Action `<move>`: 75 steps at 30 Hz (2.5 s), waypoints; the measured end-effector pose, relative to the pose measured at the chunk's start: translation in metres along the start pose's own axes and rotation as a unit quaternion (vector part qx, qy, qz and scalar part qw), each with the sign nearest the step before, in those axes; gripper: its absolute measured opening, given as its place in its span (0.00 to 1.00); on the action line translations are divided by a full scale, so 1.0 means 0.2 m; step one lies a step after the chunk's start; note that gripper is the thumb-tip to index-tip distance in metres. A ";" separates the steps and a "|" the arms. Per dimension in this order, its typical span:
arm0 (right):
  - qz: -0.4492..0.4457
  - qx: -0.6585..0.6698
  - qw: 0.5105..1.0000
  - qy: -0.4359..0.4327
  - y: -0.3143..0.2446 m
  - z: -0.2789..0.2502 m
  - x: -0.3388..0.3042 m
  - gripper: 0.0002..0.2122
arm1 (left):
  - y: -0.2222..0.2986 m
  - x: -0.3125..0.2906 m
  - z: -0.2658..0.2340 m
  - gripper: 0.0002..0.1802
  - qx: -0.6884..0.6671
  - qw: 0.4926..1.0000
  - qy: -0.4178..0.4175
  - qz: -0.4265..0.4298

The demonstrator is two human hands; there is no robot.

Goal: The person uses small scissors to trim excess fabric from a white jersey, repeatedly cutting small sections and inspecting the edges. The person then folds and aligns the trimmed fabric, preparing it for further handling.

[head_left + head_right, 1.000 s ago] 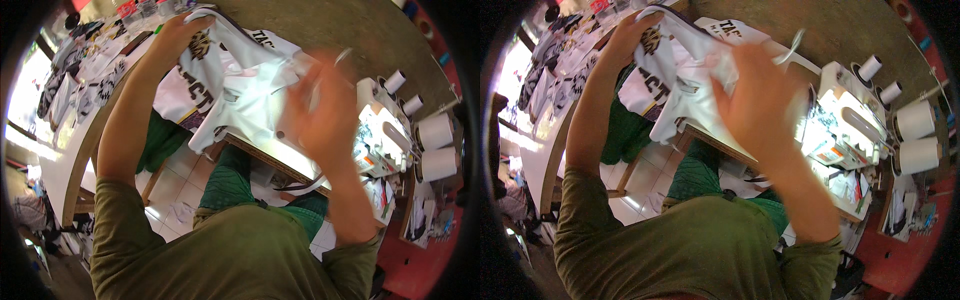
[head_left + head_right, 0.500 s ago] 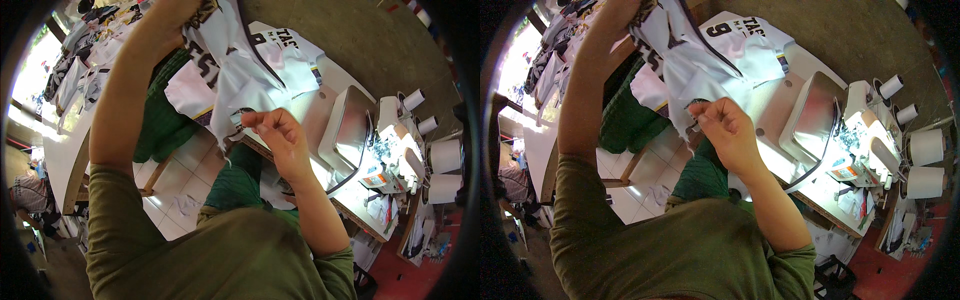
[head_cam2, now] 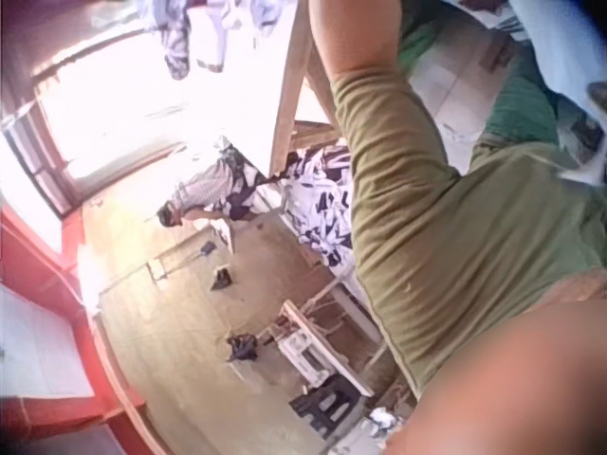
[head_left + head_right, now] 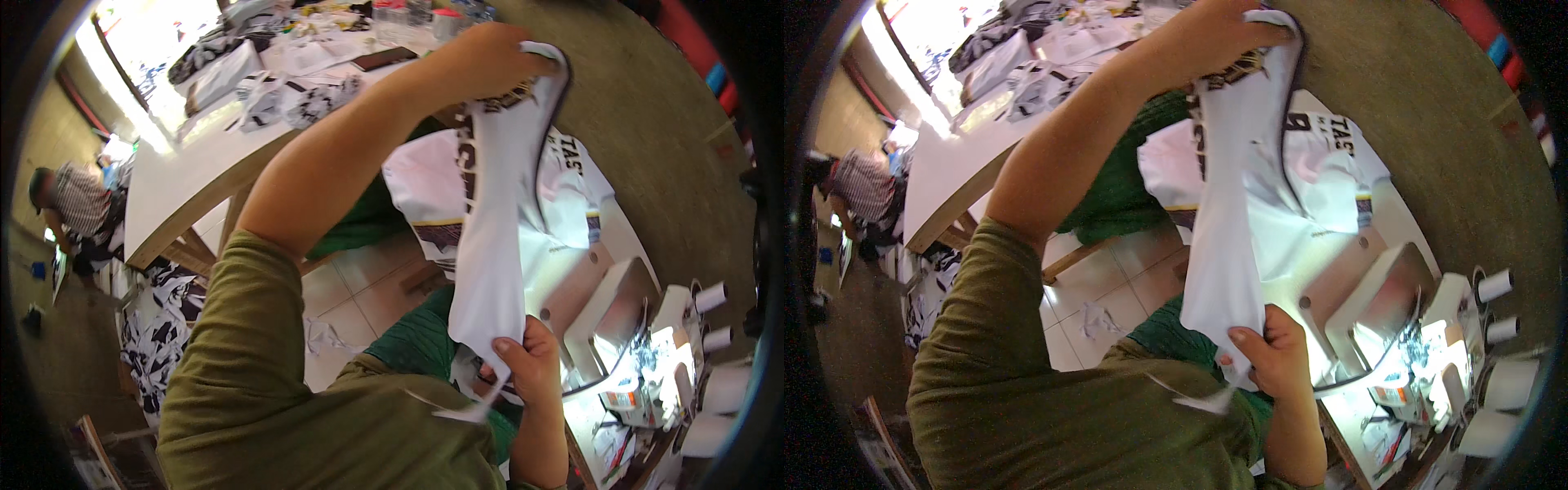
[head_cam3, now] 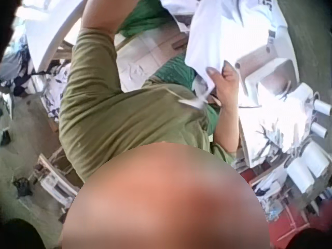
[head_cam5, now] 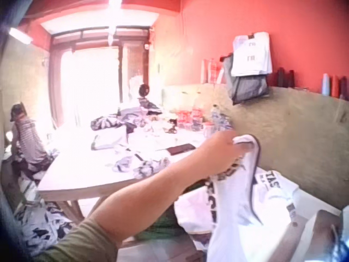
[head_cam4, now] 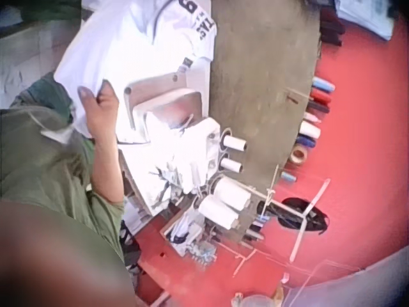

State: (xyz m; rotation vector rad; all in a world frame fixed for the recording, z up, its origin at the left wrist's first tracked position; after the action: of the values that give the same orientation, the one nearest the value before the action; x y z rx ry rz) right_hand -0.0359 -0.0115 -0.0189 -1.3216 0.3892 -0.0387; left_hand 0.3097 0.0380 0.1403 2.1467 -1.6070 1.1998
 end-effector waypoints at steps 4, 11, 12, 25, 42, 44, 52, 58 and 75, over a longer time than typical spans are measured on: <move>0.011 -0.089 0.990 0.111 -0.18 -0.12 -0.13 0.06 | 0.24 -0.05 0.05 0.31 -0.191 0.953 -0.171 -0.162; 0.016 -0.216 0.976 0.000 -0.45 -0.26 -0.15 0.09 | 0.93 -0.34 0.02 0.34 -0.499 0.703 -0.485 0.149; 0.045 -0.233 0.971 0.013 -0.47 -0.29 -0.13 0.09 | 0.93 -0.37 0.01 0.34 -0.483 0.697 -0.508 0.152; 0.059 0.133 0.974 0.173 0.22 -0.18 -0.06 0.21 | 1.21 -0.94 0.06 0.17 -0.725 0.404 -0.439 -0.344; -0.056 0.307 0.935 0.170 0.20 -0.30 -0.25 0.06 | 1.46 -0.50 0.13 0.12 -0.815 0.335 -0.357 -0.311; -0.072 0.317 0.931 0.164 0.20 -0.33 -0.29 0.06 | 1.49 -0.46 0.13 0.13 -0.815 0.352 -0.359 -0.289; -0.075 0.283 0.949 0.116 0.21 -0.34 -0.34 0.05 | 1.50 -0.45 0.06 0.22 -0.821 0.394 -0.303 -0.280; -0.122 0.258 0.943 0.173 0.18 -0.31 -0.34 0.06 | 1.44 -0.53 -0.08 0.26 -0.759 0.497 -0.328 -0.263; -0.185 -0.171 0.867 0.430 0.02 -0.35 -0.52 0.07 | 1.37 -0.76 -0.08 0.11 -0.703 0.497 -0.435 -0.263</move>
State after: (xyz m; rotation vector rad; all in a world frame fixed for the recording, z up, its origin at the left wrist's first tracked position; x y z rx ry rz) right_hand -0.1546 -0.0509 -0.0095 -1.6712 0.9191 -0.9493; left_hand 0.0511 0.0488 -0.0364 1.5205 -1.0196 -1.3055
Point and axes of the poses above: each hand's wrist, its own x-axis towards the middle knuckle, its own z-axis out of the palm, y = z × x, the point moved 3 cm from there along x, towards the middle knuckle, and after that the axes turned 5 degrees about x, right-handed, at the moved point
